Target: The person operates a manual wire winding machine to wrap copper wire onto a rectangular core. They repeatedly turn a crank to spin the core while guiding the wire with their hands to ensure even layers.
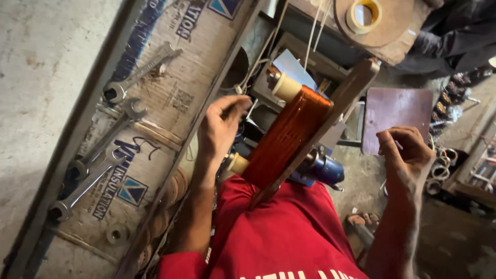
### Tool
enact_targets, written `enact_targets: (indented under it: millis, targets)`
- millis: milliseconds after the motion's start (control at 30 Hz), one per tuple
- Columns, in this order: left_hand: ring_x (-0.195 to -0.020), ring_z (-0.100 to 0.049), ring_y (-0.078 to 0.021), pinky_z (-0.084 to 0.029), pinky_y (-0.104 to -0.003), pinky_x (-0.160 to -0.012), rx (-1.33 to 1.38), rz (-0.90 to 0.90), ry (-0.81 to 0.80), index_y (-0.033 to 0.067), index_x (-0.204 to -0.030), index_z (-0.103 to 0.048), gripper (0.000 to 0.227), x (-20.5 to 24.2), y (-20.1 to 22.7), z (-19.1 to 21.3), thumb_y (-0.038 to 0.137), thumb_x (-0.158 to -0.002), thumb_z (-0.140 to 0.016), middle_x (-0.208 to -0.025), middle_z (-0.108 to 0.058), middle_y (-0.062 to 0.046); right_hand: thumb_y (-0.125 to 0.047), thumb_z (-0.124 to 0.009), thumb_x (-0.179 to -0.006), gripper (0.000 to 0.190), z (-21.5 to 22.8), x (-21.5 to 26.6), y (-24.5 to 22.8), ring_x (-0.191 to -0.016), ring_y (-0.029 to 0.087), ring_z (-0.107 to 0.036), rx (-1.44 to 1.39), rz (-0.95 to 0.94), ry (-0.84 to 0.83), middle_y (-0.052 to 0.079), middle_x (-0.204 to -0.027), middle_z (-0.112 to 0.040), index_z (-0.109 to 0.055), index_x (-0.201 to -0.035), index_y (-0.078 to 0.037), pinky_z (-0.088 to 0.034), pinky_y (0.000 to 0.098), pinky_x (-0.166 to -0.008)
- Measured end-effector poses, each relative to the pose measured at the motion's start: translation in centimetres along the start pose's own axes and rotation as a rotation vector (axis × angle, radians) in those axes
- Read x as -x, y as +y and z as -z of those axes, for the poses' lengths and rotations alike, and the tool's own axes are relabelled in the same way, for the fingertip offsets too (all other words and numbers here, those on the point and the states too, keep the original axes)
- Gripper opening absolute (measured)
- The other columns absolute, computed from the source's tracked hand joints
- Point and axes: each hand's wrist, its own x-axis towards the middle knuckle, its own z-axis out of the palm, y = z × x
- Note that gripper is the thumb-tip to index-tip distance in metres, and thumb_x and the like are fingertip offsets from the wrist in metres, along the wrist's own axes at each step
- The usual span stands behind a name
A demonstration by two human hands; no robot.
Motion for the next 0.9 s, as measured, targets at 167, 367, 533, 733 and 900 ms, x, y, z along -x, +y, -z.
enact_targets:
  millis: [167,367,533,733,900]
  targets:
    - [-0.091,-0.071,-0.0093,-0.057,-0.026,-0.079,0.172,-0.054,-0.342,0.0074,-0.131,-0.071,0.038,2.8,4.0,0.1,0.020,-0.095,-0.071,-0.107,-0.080,-0.008,-0.004,-0.075,-0.101,0.010,-1.2,3.7,-5.0,-0.086,0.010,-0.064,0.012,0.101,-0.058,0.009,-0.104,-0.066,-0.071,-0.104,0.004,-0.054,0.0243,-0.077]
    - [-0.099,-0.073,-0.0114,-0.059,-0.026,-0.086,0.185,-0.140,-0.435,-0.0001,-0.127,-0.071,0.041,1.7,3.9,-0.3,0.013,-0.090,-0.082,-0.115,-0.078,-0.013,-0.002,-0.075,-0.098,0.011,-4.7,6.3,-6.6,-0.091,0.012,-0.061,-0.019,0.156,-0.134,0.009,-0.104,-0.064,-0.071,-0.104,0.006,-0.050,0.0248,-0.080]
    - [-0.095,-0.075,-0.0121,-0.061,-0.026,-0.086,0.348,-0.034,-0.529,-0.0026,-0.122,-0.074,0.034,0.6,2.9,-0.6,0.011,-0.092,-0.078,-0.111,-0.080,-0.013,-0.002,-0.075,-0.096,0.012,-6.3,7.5,-7.3,-0.095,0.013,-0.059,0.018,0.159,-0.127,0.010,-0.105,-0.062,-0.070,-0.102,0.006,-0.047,0.0246,-0.082]
    - [-0.111,-0.072,-0.0152,-0.057,-0.028,-0.097,0.213,-0.294,-0.465,-0.0037,-0.129,-0.069,0.033,0.7,2.0,-0.7,0.006,-0.098,-0.073,-0.123,-0.076,-0.013,-0.003,-0.076,-0.095,0.009,-8.0,7.5,-8.2,-0.080,0.010,-0.059,0.142,0.182,-0.102,0.007,-0.098,-0.063,-0.072,-0.100,0.003,-0.048,0.0244,-0.072]
    - [-0.094,-0.068,-0.0100,-0.057,-0.026,-0.084,0.442,-0.011,-0.501,0.0004,-0.136,-0.066,0.039,1.2,1.8,-1.1,0.010,-0.098,-0.070,-0.115,-0.075,-0.008,-0.003,-0.078,-0.094,0.010,-9.1,6.9,-9.2,-0.079,0.010,-0.060,0.240,0.250,-0.063,0.008,-0.098,-0.063,-0.072,-0.100,0.001,-0.050,0.0254,-0.070]
